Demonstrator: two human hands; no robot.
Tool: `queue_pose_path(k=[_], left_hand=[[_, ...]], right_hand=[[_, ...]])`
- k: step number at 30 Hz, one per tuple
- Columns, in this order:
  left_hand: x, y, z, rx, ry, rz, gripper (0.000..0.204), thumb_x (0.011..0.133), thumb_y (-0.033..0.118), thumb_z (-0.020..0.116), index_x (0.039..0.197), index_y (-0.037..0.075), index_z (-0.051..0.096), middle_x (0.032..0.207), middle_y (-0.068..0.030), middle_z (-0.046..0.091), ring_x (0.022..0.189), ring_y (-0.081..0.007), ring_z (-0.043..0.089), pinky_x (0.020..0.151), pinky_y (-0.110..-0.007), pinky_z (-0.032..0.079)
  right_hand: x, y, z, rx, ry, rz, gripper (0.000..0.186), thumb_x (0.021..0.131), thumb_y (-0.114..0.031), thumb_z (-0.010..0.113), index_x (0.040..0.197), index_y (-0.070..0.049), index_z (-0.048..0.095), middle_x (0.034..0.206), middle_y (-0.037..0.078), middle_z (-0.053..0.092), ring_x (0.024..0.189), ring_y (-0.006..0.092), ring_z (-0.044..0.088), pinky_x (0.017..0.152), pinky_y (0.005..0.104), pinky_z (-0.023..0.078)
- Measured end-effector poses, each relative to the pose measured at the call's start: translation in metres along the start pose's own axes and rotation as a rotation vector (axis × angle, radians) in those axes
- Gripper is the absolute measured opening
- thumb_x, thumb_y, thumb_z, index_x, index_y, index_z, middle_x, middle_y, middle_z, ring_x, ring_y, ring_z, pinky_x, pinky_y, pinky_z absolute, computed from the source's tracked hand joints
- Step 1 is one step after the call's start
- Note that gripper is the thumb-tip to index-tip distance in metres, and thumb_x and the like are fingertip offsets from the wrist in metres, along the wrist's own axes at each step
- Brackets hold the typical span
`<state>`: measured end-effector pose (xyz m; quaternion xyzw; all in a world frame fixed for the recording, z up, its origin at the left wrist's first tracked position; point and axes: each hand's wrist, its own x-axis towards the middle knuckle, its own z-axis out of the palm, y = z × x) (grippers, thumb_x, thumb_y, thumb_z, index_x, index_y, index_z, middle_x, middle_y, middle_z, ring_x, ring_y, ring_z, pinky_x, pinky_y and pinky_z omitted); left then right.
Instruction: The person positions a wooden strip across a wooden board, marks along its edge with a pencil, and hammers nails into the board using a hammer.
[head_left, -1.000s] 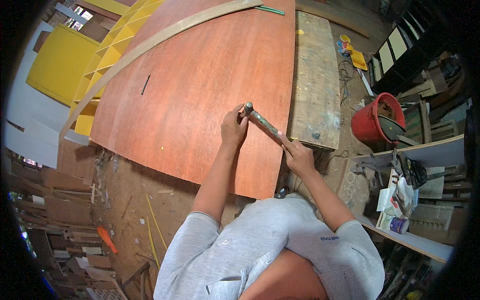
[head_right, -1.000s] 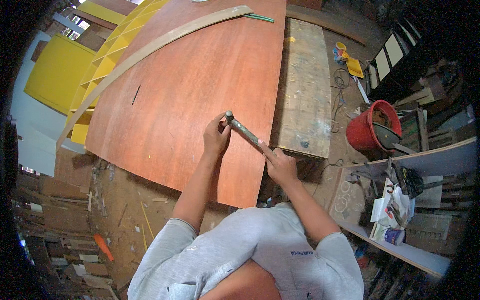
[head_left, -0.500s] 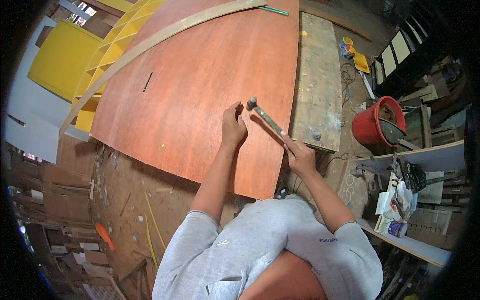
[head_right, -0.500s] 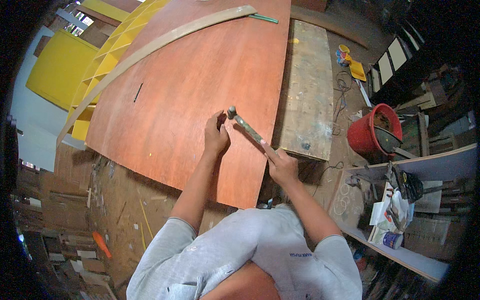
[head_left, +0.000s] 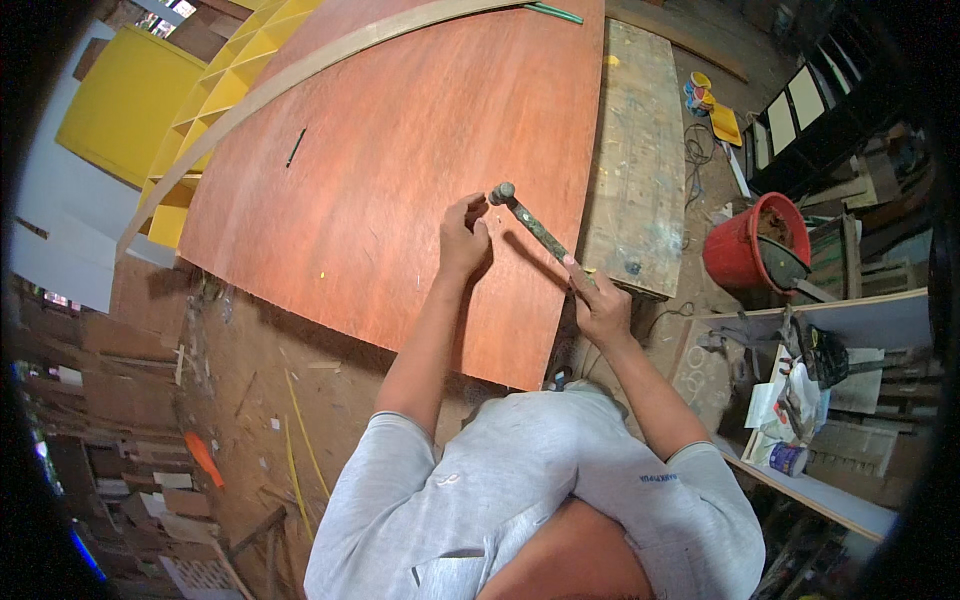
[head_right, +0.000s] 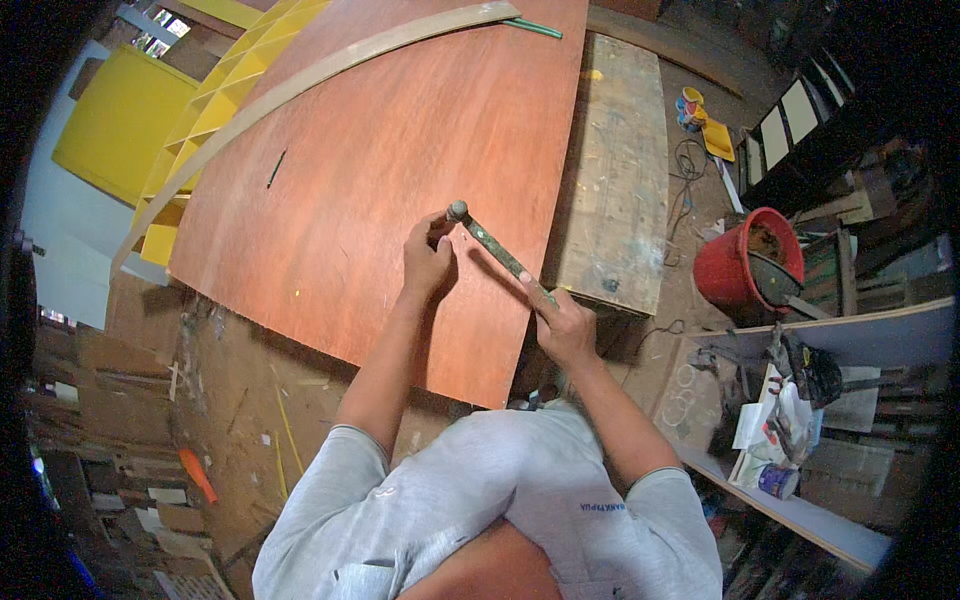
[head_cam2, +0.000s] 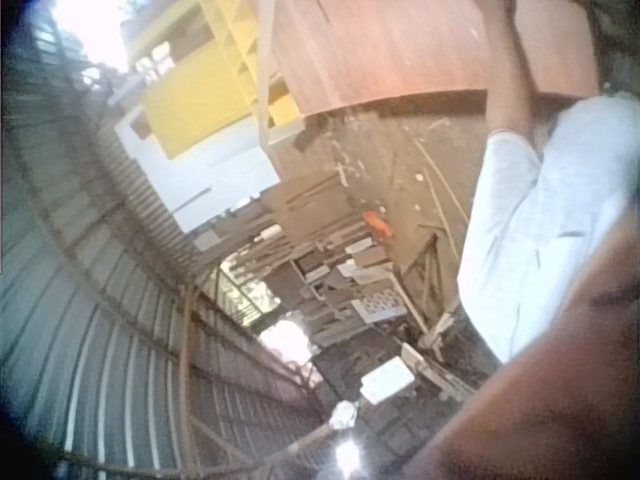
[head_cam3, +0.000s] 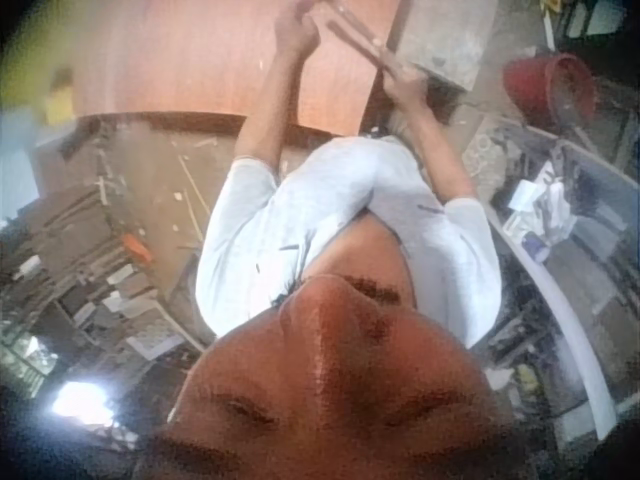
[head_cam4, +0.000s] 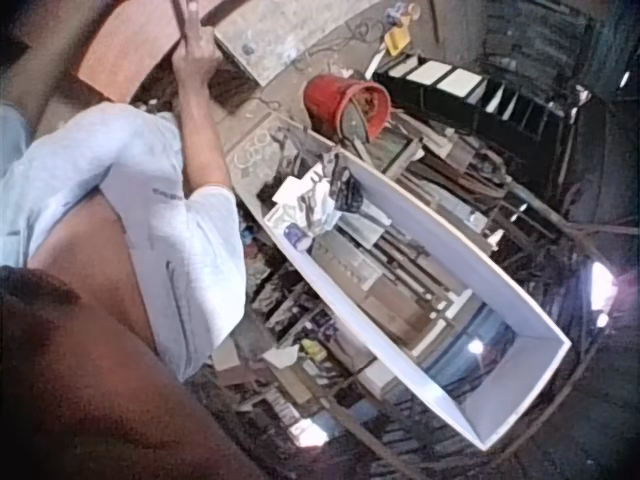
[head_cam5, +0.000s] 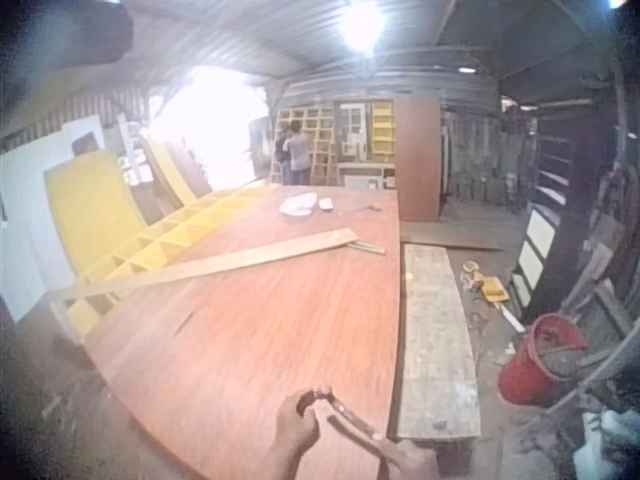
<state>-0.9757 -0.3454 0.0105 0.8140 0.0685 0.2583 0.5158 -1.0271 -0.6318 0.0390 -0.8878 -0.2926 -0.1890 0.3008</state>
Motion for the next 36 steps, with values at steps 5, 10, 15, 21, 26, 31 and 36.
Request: queue_pose_path(k=[5, 10, 15, 21, 26, 31, 36], left_hand=[[-0.095, 0.016, -0.088, 0.077, 0.268, 0.163, 0.025, 0.098, 0.002, 0.068, 0.122, 0.0, 0.073, 0.113, -0.014, 0.072, 0.098, -0.0238, 0.069, 0.092, -0.037, 0.056], [-0.249, -0.023, -0.123, 0.12, 0.948, -0.245, 0.018, 0.105, 0.011, 0.062, 0.118, -0.002, 0.064, 0.096, -0.0049, 0.064, 0.089, -0.0172, 0.06, 0.083, -0.036, 0.053], [-0.283, -0.073, -0.039, 0.354, 0.371, -0.585, 0.02, 0.105, 0.012, 0.064, 0.118, -0.004, 0.065, 0.097, -0.0075, 0.067, 0.087, -0.0185, 0.063, 0.082, -0.038, 0.054], [-0.267, -0.096, 0.016, 0.435, 0.194, -0.607, 0.02, 0.104, 0.012, 0.065, 0.117, -0.004, 0.065, 0.097, -0.0078, 0.068, 0.088, -0.0186, 0.063, 0.082, -0.038, 0.054], [-0.261, -0.104, 0.028, 0.453, 0.161, -0.621, 0.021, 0.104, 0.012, 0.065, 0.117, -0.004, 0.066, 0.098, -0.0081, 0.068, 0.088, -0.0186, 0.064, 0.082, -0.038, 0.054], [-0.261, -0.105, 0.031, 0.462, 0.132, -0.625, 0.021, 0.104, 0.012, 0.065, 0.117, -0.004, 0.066, 0.098, -0.0083, 0.069, 0.088, -0.0187, 0.064, 0.082, -0.038, 0.054], [-0.257, -0.107, 0.033, 0.462, 0.112, -0.618, 0.021, 0.104, 0.012, 0.066, 0.117, -0.004, 0.066, 0.099, -0.0086, 0.069, 0.089, -0.0188, 0.065, 0.082, -0.038, 0.054]], right_hand=[[-0.005, 0.017, -0.001, -0.036, -0.017, -0.023, 0.073, 0.088, -0.001, 0.076, 0.153, -0.033, 0.066, 0.076, 0.009, 0.056, 0.061, 0.0292, 0.062, 0.054, 0.0445, 0.053], [-0.007, 0.025, 0.001, -0.026, -0.063, -0.03, 0.07, 0.089, -0.001, 0.076, 0.151, -0.032, 0.068, 0.077, 0.009, 0.059, 0.061, 0.029, 0.063, 0.055, 0.0437, 0.053], [0.009, 0.03, -0.002, 0.073, -0.101, -0.028, 0.072, 0.088, 0.003, 0.074, 0.153, -0.029, 0.067, 0.077, 0.011, 0.06, 0.063, 0.0303, 0.063, 0.06, 0.0441, 0.054], [0.002, 0.039, 0.002, 0.009, -0.198, -0.038, 0.075, 0.086, 0.01, 0.074, 0.153, -0.022, 0.066, 0.087, 0.013, 0.07, 0.072, 0.0301, 0.069, 0.065, 0.0422, 0.055], [0.002, 0.033, 0.003, 0.002, -0.191, -0.049, 0.075, 0.086, 0.011, 0.074, 0.153, -0.021, 0.067, 0.09, 0.012, 0.073, 0.075, 0.0287, 0.071, 0.066, 0.0408, 0.056], [0.002, 0.033, 0.006, 0.003, -0.179, -0.012, 0.072, 0.087, 0.009, 0.075, 0.151, -0.021, 0.068, 0.093, 0.013, 0.075, 0.077, 0.0286, 0.072, 0.068, 0.0403, 0.057], [0.007, 0.029, 0.008, -0.034, -0.136, -0.099, 0.072, 0.086, 0.004, 0.077, 0.152, -0.025, 0.068, 0.081, 0.012, 0.06, 0.065, 0.0298, 0.064, 0.058, 0.0422, 0.053]])
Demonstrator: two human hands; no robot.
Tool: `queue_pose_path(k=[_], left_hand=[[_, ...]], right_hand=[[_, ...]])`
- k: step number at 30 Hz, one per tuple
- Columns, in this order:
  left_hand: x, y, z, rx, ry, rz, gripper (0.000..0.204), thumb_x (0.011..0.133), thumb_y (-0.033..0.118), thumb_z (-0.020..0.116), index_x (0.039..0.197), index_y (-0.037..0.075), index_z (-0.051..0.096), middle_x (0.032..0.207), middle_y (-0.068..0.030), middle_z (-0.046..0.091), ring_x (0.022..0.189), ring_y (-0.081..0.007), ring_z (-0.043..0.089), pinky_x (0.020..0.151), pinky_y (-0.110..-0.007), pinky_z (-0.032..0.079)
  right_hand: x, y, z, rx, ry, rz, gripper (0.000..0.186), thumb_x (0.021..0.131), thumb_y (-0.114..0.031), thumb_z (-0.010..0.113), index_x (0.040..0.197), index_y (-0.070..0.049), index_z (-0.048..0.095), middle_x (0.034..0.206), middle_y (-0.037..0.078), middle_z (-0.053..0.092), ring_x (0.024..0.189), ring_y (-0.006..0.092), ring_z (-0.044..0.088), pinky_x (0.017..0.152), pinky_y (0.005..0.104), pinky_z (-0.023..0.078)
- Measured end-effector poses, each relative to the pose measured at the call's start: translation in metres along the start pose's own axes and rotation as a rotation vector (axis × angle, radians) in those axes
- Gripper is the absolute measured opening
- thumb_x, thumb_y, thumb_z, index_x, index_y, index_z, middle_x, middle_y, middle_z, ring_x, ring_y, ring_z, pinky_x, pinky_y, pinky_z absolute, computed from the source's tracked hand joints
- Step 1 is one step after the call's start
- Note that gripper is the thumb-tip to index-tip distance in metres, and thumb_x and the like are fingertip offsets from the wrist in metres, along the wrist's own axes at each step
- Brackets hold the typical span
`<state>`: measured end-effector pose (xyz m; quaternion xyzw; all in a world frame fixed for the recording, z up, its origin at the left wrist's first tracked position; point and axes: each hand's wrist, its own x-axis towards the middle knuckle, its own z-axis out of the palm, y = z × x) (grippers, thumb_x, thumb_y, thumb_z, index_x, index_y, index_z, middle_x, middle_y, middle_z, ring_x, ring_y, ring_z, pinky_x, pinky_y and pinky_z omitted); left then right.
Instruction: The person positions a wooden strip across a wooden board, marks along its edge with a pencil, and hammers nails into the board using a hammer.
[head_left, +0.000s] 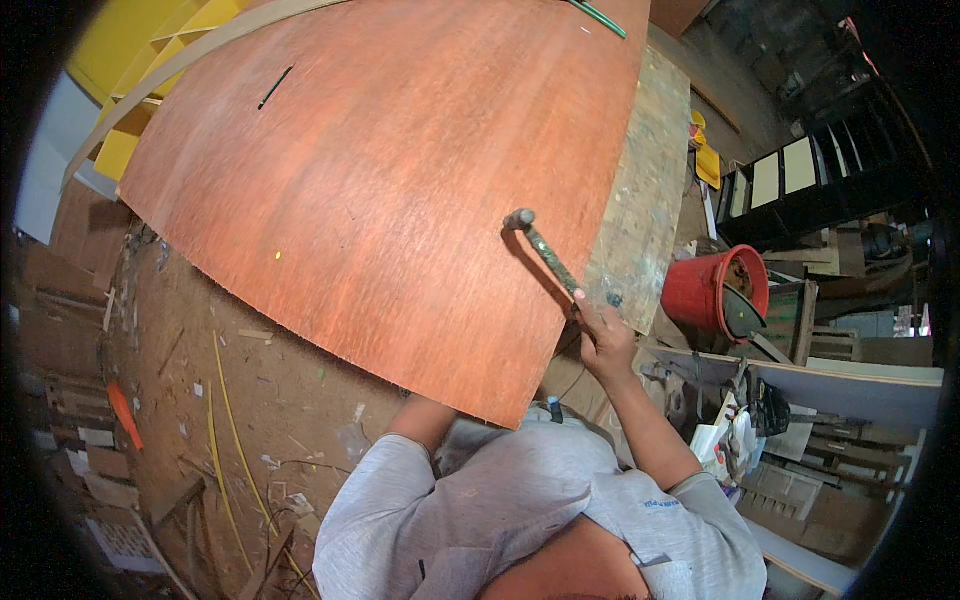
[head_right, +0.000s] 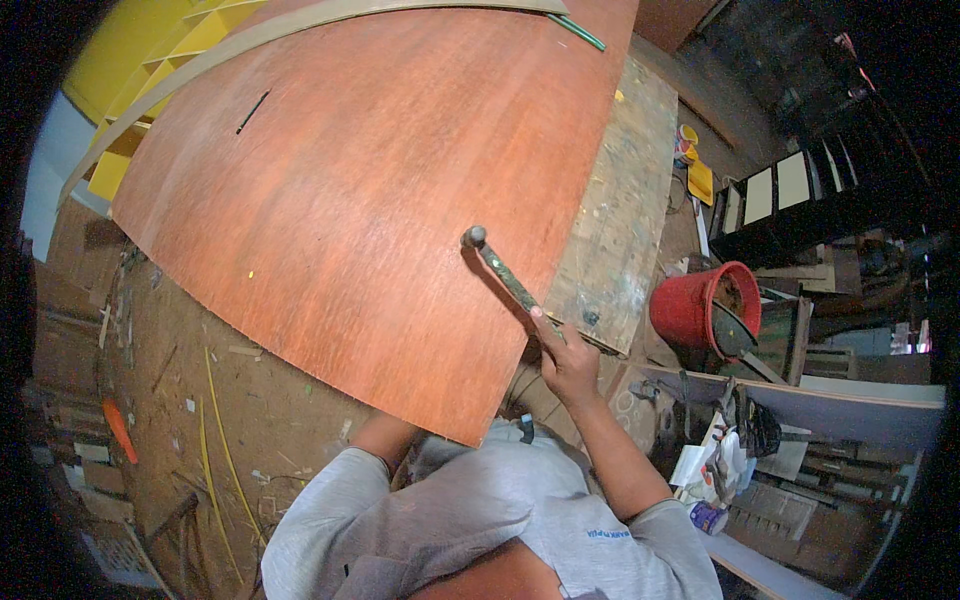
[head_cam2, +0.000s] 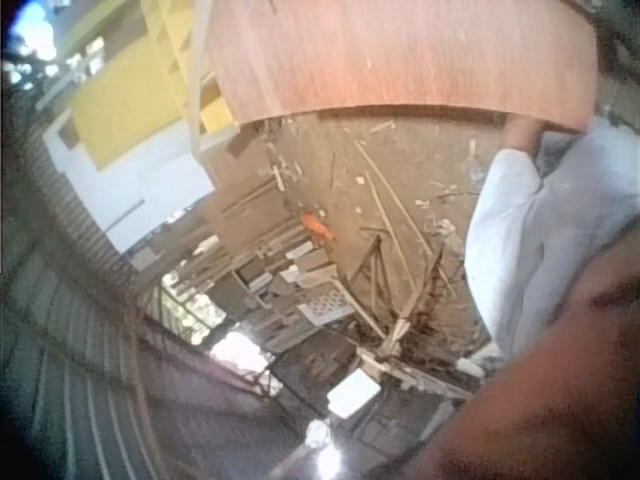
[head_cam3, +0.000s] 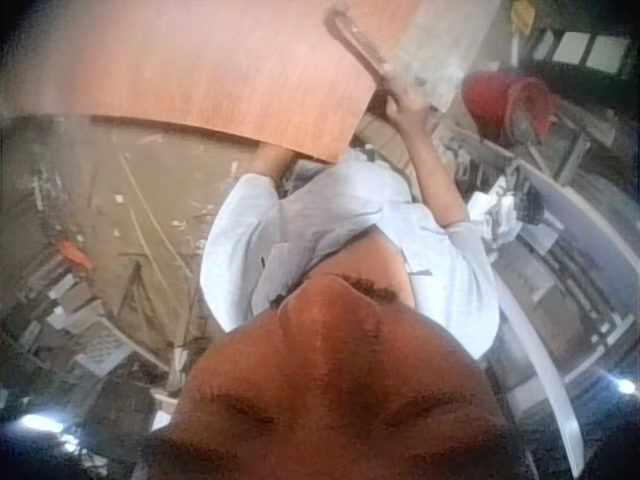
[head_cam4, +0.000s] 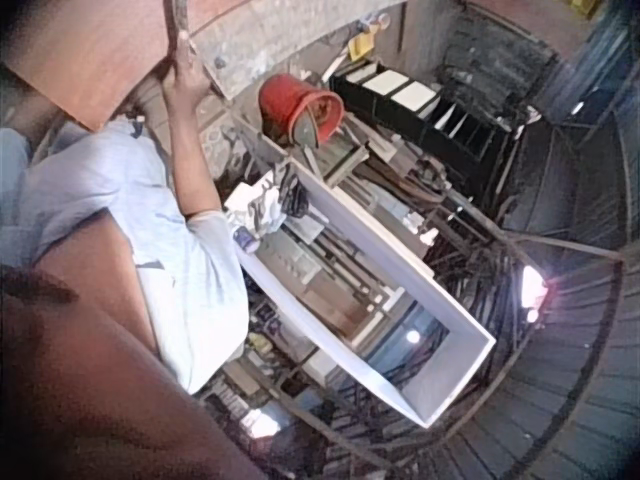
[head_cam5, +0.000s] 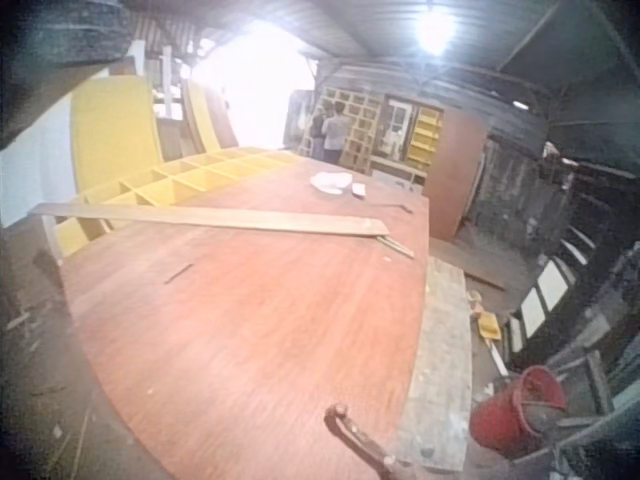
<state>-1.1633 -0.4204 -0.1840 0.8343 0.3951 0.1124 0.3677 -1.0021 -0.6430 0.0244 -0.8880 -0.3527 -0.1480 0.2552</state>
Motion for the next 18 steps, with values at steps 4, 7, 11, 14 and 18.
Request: queue_pose_path(k=[4, 7, 11, 14, 18], left_hand=[[0.0, -0.003, -0.002, 0.014, -0.008, -0.004, 0.021, 0.104, 0.012, 0.066, 0.117, -0.004, 0.067, 0.099, -0.0088, 0.07, 0.089, -0.0188, 0.065, 0.082, -0.038, 0.054], [0.004, 0.003, 0.0, 0.004, -0.024, 0.013, 0.021, 0.103, 0.012, 0.066, 0.116, -0.004, 0.067, 0.1, -0.009, 0.07, 0.089, -0.0189, 0.065, 0.082, -0.038, 0.054], [0.003, 0.001, 0.0, 0.017, -0.025, 0.005, 0.021, 0.103, 0.012, 0.066, 0.116, -0.004, 0.067, 0.1, -0.0092, 0.07, 0.09, -0.0189, 0.065, 0.082, -0.038, 0.054], [0.002, 0.0, 0.001, 0.018, -0.034, 0.004, 0.021, 0.103, 0.012, 0.066, 0.116, -0.004, 0.068, 0.1, -0.0093, 0.07, 0.09, -0.019, 0.066, 0.082, -0.038, 0.054], [0.003, 0.003, 0.003, 0.015, -0.045, 0.02, 0.021, 0.103, 0.012, 0.067, 0.116, -0.004, 0.068, 0.101, -0.0096, 0.071, 0.09, -0.019, 0.066, 0.082, -0.038, 0.054]], right_hand=[[0.006, -0.011, -0.008, -0.076, -0.07, 0.03, 0.074, 0.084, 0.004, 0.077, 0.151, -0.025, 0.068, 0.083, 0.013, 0.061, 0.065, 0.0291, 0.065, 0.057, 0.0413, 0.052], [0.003, -0.014, -0.016, 0.062, 0.088, 0.011, 0.077, 0.082, 0.004, 0.076, 0.153, -0.027, 0.067, 0.082, 0.013, 0.06, 0.064, 0.0297, 0.063, 0.056, 0.0418, 0.051], [0.002, -0.003, -0.006, -0.053, -0.071, 0.014, 0.076, 0.081, 0.008, 0.073, 0.151, -0.023, 0.068, 0.087, 0.013, 0.066, 0.069, 0.0328, 0.068, 0.063, 0.0419, 0.057], [0.004, -0.005, -0.008, -0.099, -0.116, 0.088, 0.073, 0.083, 0.008, 0.073, 0.15, -0.021, 0.069, 0.092, 0.014, 0.07, 0.071, 0.033, 0.069, 0.064, 0.0429, 0.057], [-0.001, -0.003, -0.004, 0.073, 0.038, 0.032, 0.07, 0.085, 0.007, 0.073, 0.15, -0.02, 0.068, 0.096, 0.013, 0.073, 0.072, 0.0311, 0.07, 0.064, 0.042, 0.057]])
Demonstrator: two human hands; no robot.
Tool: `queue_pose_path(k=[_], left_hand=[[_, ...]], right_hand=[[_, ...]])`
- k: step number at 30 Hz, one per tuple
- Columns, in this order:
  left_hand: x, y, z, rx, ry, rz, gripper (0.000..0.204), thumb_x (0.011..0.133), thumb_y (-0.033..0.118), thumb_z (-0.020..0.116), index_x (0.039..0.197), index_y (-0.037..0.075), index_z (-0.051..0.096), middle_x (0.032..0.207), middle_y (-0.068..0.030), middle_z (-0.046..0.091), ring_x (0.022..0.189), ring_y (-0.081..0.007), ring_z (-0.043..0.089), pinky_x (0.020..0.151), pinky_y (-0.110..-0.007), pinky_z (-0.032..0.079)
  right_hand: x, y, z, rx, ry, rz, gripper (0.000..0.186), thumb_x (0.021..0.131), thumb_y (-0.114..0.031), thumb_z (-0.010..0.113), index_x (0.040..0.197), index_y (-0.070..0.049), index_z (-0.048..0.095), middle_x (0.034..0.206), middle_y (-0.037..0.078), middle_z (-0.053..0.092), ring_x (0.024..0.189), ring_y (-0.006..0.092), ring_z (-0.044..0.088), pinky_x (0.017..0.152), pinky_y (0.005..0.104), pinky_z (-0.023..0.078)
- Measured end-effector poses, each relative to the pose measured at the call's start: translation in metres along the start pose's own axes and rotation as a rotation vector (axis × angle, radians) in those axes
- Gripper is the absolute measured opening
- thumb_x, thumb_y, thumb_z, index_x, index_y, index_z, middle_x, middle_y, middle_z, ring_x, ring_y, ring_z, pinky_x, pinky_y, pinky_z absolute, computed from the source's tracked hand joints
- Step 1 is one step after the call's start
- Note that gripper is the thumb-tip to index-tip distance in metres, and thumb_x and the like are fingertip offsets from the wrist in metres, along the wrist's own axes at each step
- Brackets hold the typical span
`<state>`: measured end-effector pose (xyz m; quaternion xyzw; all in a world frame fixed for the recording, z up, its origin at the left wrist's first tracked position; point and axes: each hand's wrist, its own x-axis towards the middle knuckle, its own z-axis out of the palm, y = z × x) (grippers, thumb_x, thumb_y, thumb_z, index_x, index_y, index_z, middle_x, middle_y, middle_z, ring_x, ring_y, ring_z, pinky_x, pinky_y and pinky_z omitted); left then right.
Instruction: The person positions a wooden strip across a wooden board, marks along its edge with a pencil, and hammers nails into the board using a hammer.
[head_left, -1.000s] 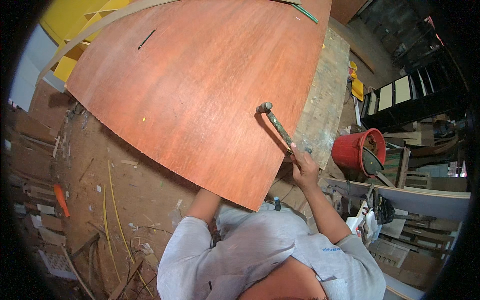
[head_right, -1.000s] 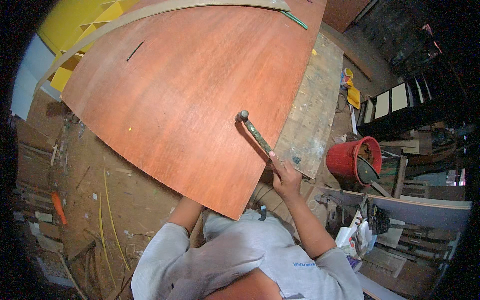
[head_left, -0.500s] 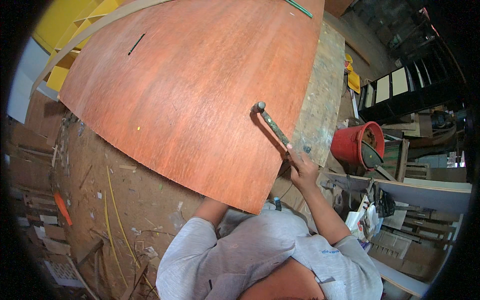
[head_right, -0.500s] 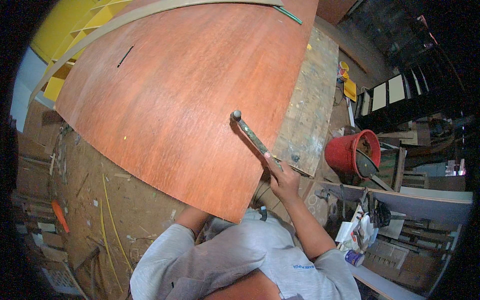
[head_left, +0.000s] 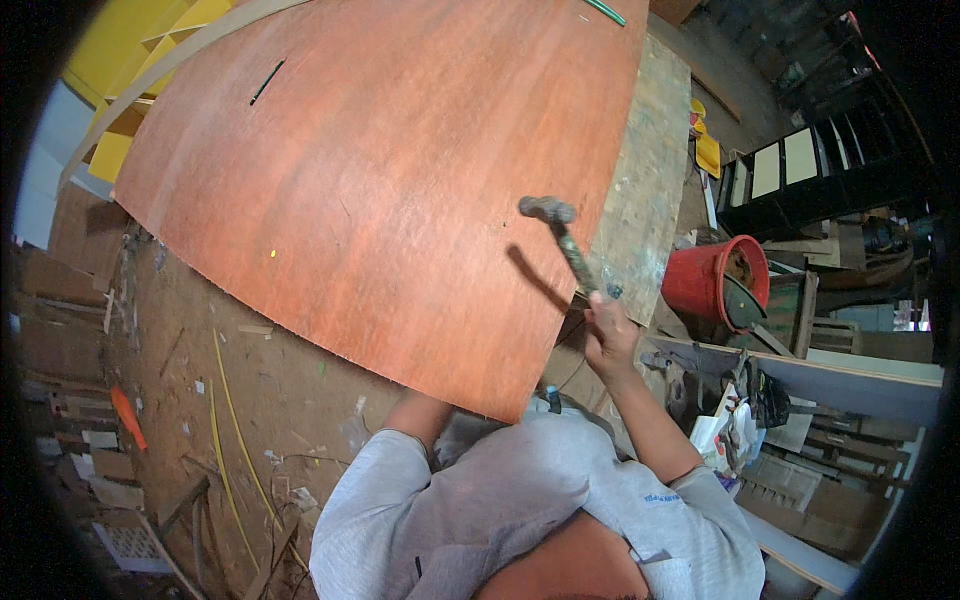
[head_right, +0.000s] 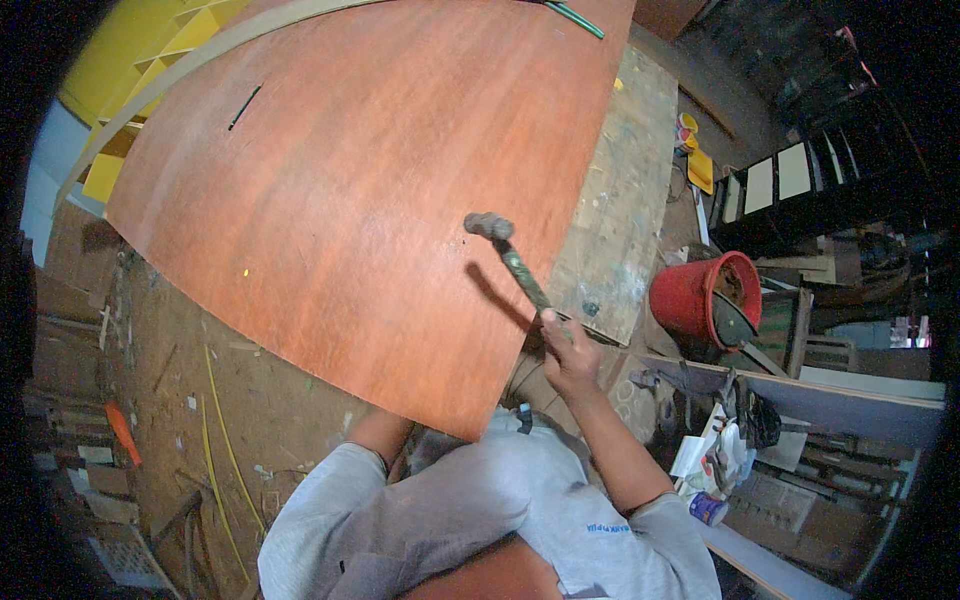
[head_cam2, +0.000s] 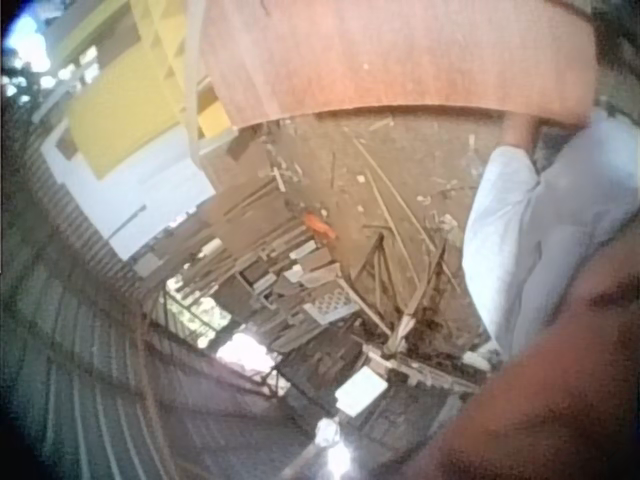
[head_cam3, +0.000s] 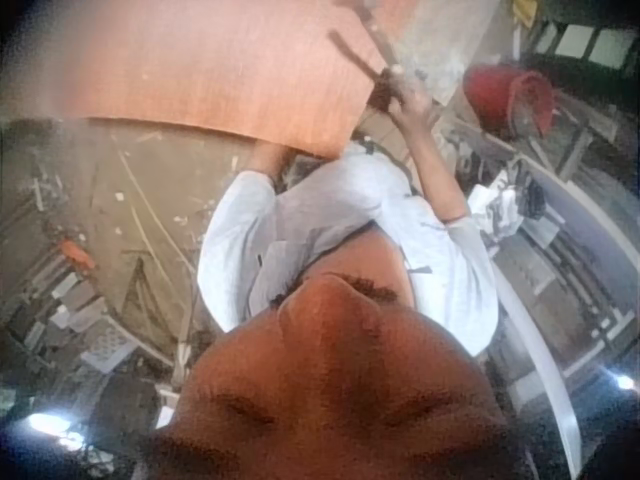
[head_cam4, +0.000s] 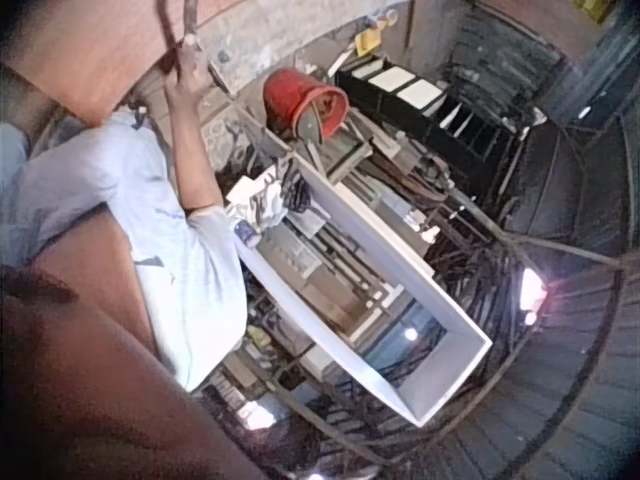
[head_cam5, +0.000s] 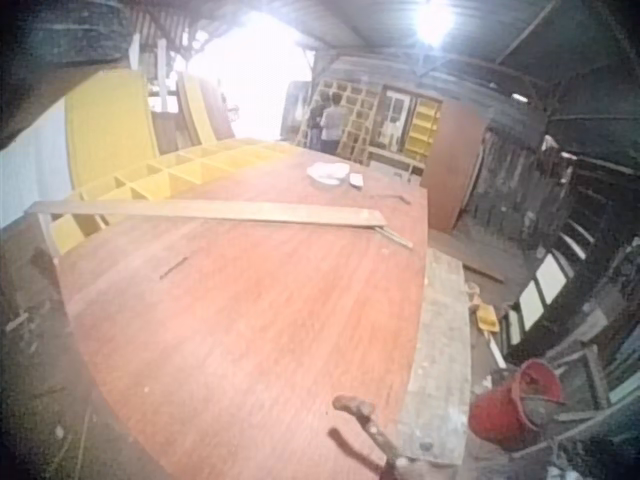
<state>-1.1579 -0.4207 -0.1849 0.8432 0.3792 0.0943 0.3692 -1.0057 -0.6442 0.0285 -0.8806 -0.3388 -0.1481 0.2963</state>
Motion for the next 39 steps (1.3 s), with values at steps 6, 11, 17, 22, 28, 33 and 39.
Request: queue_pose_path(k=[6, 11, 17, 22, 28, 33, 39], left_hand=[[-0.002, -0.002, 0.0, 0.011, -0.004, -0.005, 0.021, 0.103, 0.012, 0.067, 0.116, -0.004, 0.068, 0.101, -0.0099, 0.071, 0.091, -0.0191, 0.066, 0.082, -0.038, 0.054], [0.003, 0.001, 0.002, 0.008, -0.002, 0.013, 0.021, 0.102, 0.012, 0.067, 0.116, -0.004, 0.069, 0.102, -0.0101, 0.072, 0.091, -0.0191, 0.067, 0.082, -0.038, 0.054], [0.001, -0.001, 0.001, 0.013, -0.005, 0.016, 0.021, 0.102, 0.012, 0.068, 0.115, -0.004, 0.069, 0.102, -0.0105, 0.072, 0.092, -0.0192, 0.067, 0.082, -0.038, 0.054], [0.006, -0.001, 0.003, 0.008, 0.003, 0.029, 0.021, 0.102, 0.012, 0.068, 0.115, -0.004, 0.069, 0.103, -0.0107, 0.073, 0.092, -0.0193, 0.068, 0.082, -0.038, 0.054], [0.006, -0.006, -0.006, -0.019, 0.016, 0.038, 0.021, 0.102, 0.012, 0.068, 0.115, -0.004, 0.07, 0.104, -0.0111, 0.073, 0.093, -0.0194, 0.068, 0.082, -0.038, 0.054], [0.01, -0.02, -0.037, -0.178, 0.065, 0.066, 0.021, 0.101, 0.012, 0.069, 0.115, -0.004, 0.07, 0.104, -0.0113, 0.074, 0.093, -0.0194, 0.069, 0.082, -0.038, 0.054], [-0.005, -0.032, -0.164, -0.316, 0.478, 0.163, 0.021, 0.1, 0.012, 0.071, 0.113, -0.003, 0.072, 0.105, -0.0125, 0.074, 0.093, -0.0221, 0.07, 0.083, -0.039, 0.055]], right_hand=[[0.01, -0.003, -0.004, -0.017, -0.139, 0.085, 0.07, 0.084, 0.012, 0.068, 0.149, -0.016, 0.069, 0.098, 0.017, 0.073, 0.079, 0.0324, 0.072, 0.069, 0.0418, 0.058], [0.005, -0.003, -0.006, -0.051, -0.145, 0.007, 0.072, 0.088, 0.001, 0.075, 0.154, -0.027, 0.066, 0.081, 0.011, 0.062, 0.066, 0.0309, 0.065, 0.061, 0.043, 0.055], [0.004, -0.009, -0.001, 0.025, 0.006, 0.015, 0.07, 0.089, 0.0, 0.074, 0.153, -0.027, 0.066, 0.084, 0.013, 0.062, 0.067, 0.0315, 0.066, 0.061, 0.0442, 0.055], [0.004, -0.001, 0.003, -0.04, -0.131, 0.047, 0.074, 0.088, 0.0, 0.074, 0.156, -0.028, 0.063, 0.084, 0.013, 0.063, 0.068, 0.0319, 0.066, 0.064, 0.0457, 0.057], [-0.005, -0.008, 0.003, -0.001, -0.109, 0.073, 0.08, 0.088, -0.003, 0.074, 0.16, -0.034, 0.058, 0.084, 0.014, 0.063, 0.072, 0.0356, 0.069, 0.065, 0.05, 0.058], [-0.001, -0.004, 0.006, -0.101, -0.196, 0.088, 0.078, 0.09, -0.006, 0.075, 0.159, -0.04, 0.058, 0.086, 0.014, 0.066, 0.074, 0.0332, 0.071, 0.064, 0.0482, 0.059], [-0.004, -0.014, 0.01, -0.029, -0.13, 0.171, 0.064, 0.1, -0.012, 0.073, 0.158, -0.035, 0.06, 0.086, 0.017, 0.067, 0.077, 0.0357, 0.071, 0.071, 0.0484, 0.058]])
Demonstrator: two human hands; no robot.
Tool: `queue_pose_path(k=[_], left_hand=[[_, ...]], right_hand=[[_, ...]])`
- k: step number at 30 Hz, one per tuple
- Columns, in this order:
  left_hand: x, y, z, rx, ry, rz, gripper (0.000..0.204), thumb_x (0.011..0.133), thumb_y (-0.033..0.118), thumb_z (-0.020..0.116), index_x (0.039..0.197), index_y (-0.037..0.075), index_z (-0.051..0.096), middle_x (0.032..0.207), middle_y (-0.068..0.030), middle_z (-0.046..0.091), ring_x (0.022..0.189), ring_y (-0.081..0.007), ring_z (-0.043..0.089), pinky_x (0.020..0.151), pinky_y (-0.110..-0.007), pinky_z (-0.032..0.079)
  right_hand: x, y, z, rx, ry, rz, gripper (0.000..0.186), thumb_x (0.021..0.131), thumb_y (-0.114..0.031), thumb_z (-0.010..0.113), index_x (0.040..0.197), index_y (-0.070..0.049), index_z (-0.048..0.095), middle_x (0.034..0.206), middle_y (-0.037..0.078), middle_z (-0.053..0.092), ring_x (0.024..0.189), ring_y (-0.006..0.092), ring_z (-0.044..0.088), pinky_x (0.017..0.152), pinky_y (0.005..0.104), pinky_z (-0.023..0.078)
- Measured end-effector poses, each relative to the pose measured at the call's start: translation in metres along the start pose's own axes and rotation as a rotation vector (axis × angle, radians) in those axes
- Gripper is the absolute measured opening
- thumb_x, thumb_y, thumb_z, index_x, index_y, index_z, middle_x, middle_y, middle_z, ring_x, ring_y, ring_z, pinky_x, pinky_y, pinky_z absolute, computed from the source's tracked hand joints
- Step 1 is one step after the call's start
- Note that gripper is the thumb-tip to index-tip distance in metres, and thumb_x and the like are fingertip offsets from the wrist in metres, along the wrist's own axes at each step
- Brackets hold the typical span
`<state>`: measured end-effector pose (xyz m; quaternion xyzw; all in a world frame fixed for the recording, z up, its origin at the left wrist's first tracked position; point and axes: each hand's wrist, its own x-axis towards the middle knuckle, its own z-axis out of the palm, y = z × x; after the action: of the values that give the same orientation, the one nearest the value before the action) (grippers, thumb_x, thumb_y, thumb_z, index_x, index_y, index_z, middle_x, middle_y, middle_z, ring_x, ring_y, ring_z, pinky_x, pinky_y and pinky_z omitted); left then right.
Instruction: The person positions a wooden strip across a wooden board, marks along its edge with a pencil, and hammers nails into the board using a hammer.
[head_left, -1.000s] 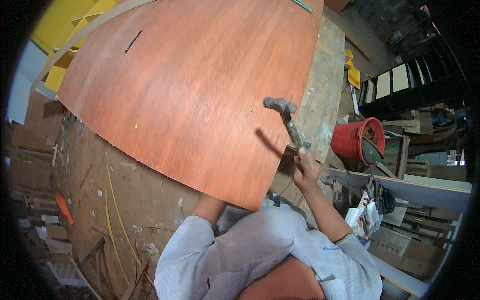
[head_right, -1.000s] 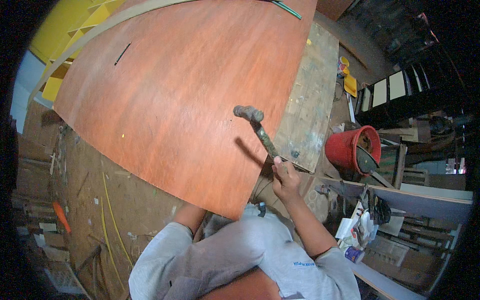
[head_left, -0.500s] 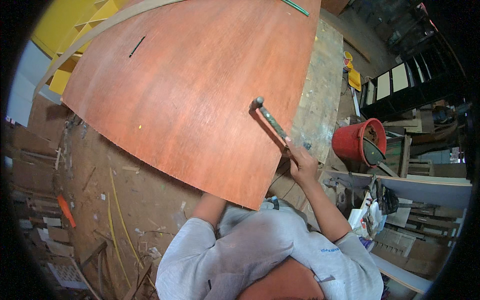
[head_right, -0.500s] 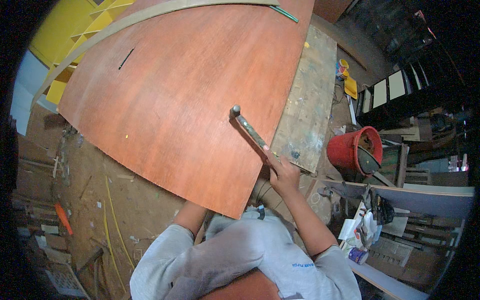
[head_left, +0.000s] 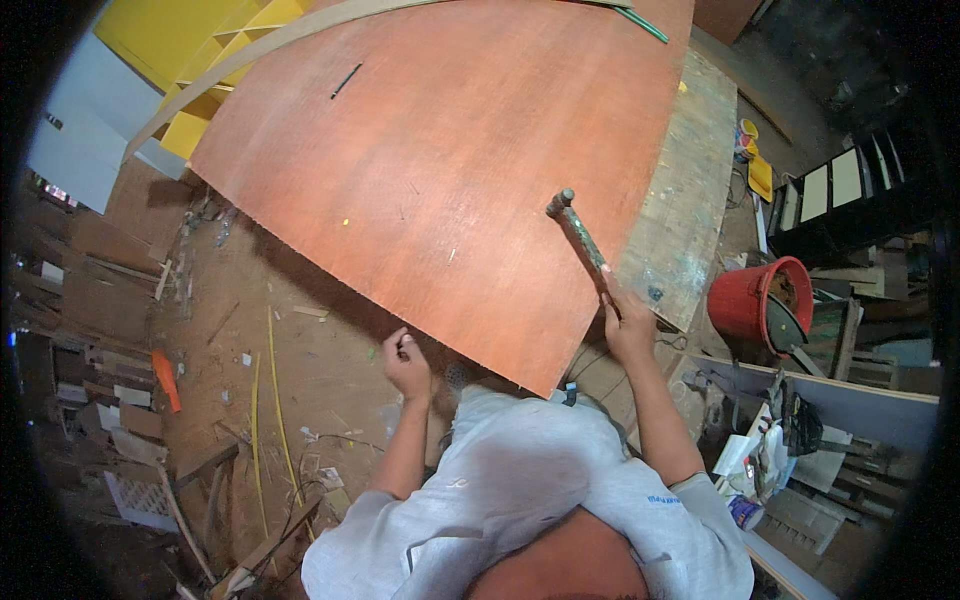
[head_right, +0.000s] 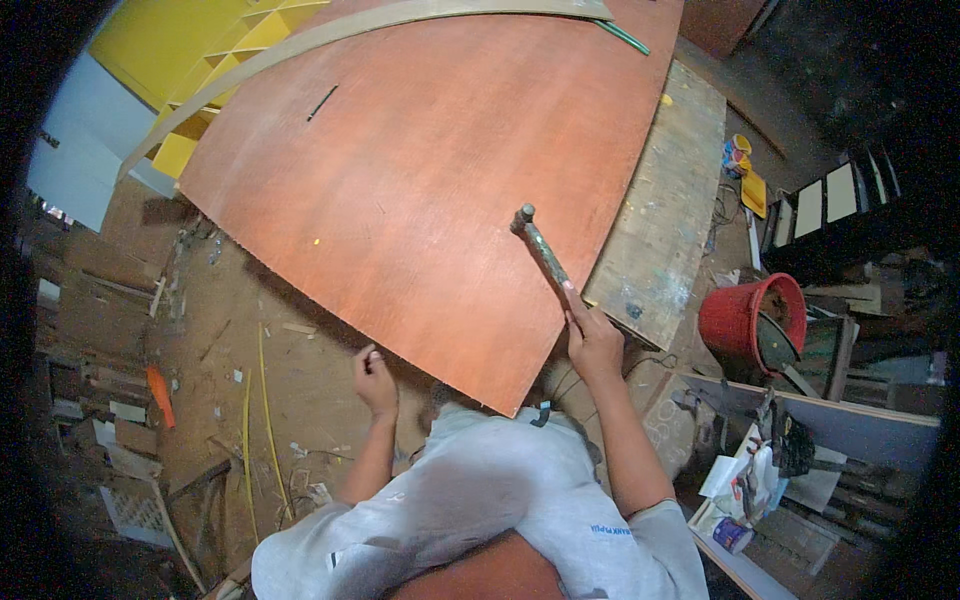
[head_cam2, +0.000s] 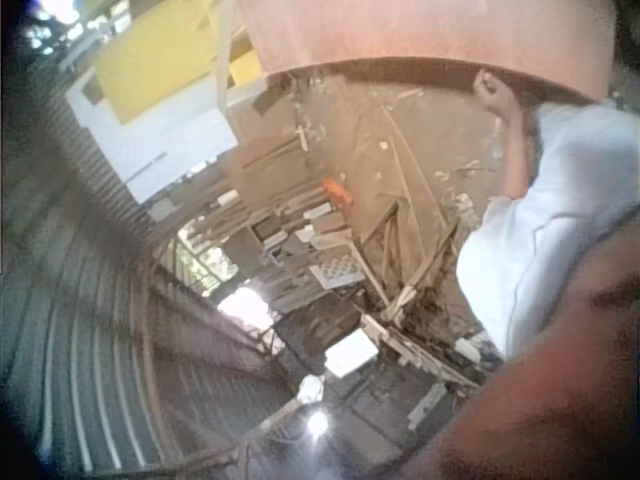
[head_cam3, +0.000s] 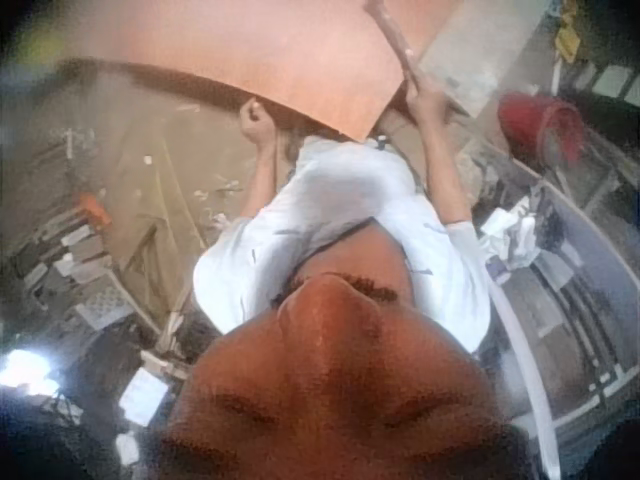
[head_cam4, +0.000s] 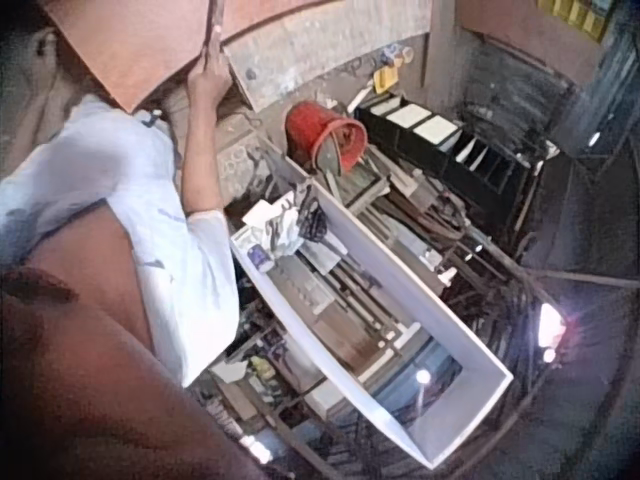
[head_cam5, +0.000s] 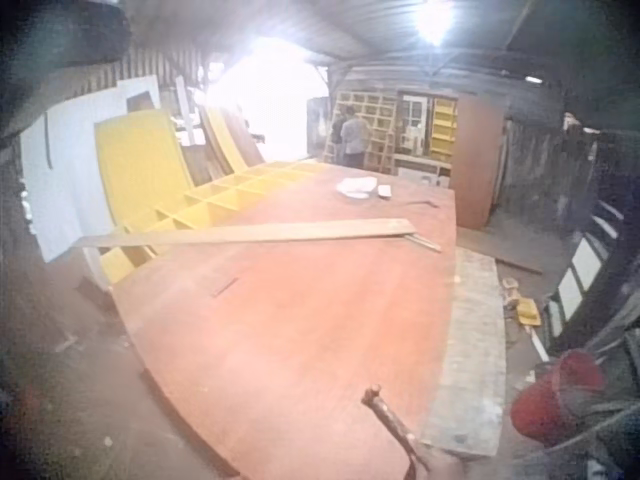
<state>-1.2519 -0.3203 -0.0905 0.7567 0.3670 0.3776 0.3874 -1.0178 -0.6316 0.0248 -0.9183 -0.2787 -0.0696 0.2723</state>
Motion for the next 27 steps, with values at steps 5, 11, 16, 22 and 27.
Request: queue_pose_path(k=[5, 11, 16, 22, 27], left_hand=[[0.087, 0.105, -0.013, 0.175, -0.268, 0.238, 0.021, 0.093, 0.015, 0.078, 0.109, 0.001, 0.075, 0.107, -0.0163, 0.074, 0.097, -0.0356, 0.071, 0.089, -0.046, 0.057], [0.118, 0.12, 0.043, 0.387, -0.415, 0.386, 0.022, 0.091, 0.018, 0.082, 0.105, 0.002, 0.077, 0.103, -0.0181, 0.074, 0.103, -0.0389, 0.071, 0.092, -0.05, 0.057], [0.121, 0.124, 0.054, 0.46, -0.505, 0.293, 0.014, 0.092, 0.014, 0.074, 0.099, 0.001, 0.072, 0.099, -0.0209, 0.071, 0.1, -0.0416, 0.068, 0.092, -0.054, 0.055], [0.162, 0.145, 0.089, 0.125, -0.486, 0.159, 0.017, 0.099, 0.011, 0.067, 0.111, 0.0, 0.071, 0.104, -0.0241, 0.075, 0.097, -0.041, 0.074, 0.087, -0.046, 0.06], [0.227, 0.128, 0.141, -0.108, -0.485, 0.234, 0.019, 0.101, 0.009, 0.067, 0.116, 0.0, 0.075, 0.105, -0.0219, 0.077, 0.098, -0.0337, 0.077, 0.089, -0.041, 0.06]], right_hand=[[-0.003, -0.007, 0.017, 0.084, 0.038, 0.03, 0.061, 0.101, -0.015, 0.074, 0.157, -0.034, 0.061, 0.086, 0.016, 0.067, 0.075, 0.0345, 0.07, 0.07, 0.0471, 0.058], [0.039, -0.041, 0.037, 0.103, 0.25, -0.145, 0.061, 0.101, -0.017, 0.073, 0.157, -0.034, 0.06, 0.087, 0.015, 0.067, 0.073, 0.0337, 0.07, 0.067, 0.0476, 0.059], [0.06, -0.046, 0.052, -0.078, -0.03, -0.098, 0.061, 0.104, -0.022, 0.066, 0.161, -0.04, 0.053, 0.083, 0.015, 0.062, 0.07, 0.0379, 0.069, 0.063, 0.0526, 0.058], [0.06, -0.041, 0.057, -0.022, -0.079, -0.001, 0.057, 0.106, -0.026, 0.064, 0.16, -0.041, 0.054, 0.083, 0.015, 0.063, 0.074, 0.0383, 0.069, 0.067, 0.0542, 0.057], [0.06, -0.041, 0.064, 0.03, 0.032, -0.017, 0.054, 0.106, -0.028, 0.066, 0.157, -0.041, 0.058, 0.081, 0.014, 0.063, 0.074, 0.0371, 0.069, 0.066, 0.0535, 0.057]])
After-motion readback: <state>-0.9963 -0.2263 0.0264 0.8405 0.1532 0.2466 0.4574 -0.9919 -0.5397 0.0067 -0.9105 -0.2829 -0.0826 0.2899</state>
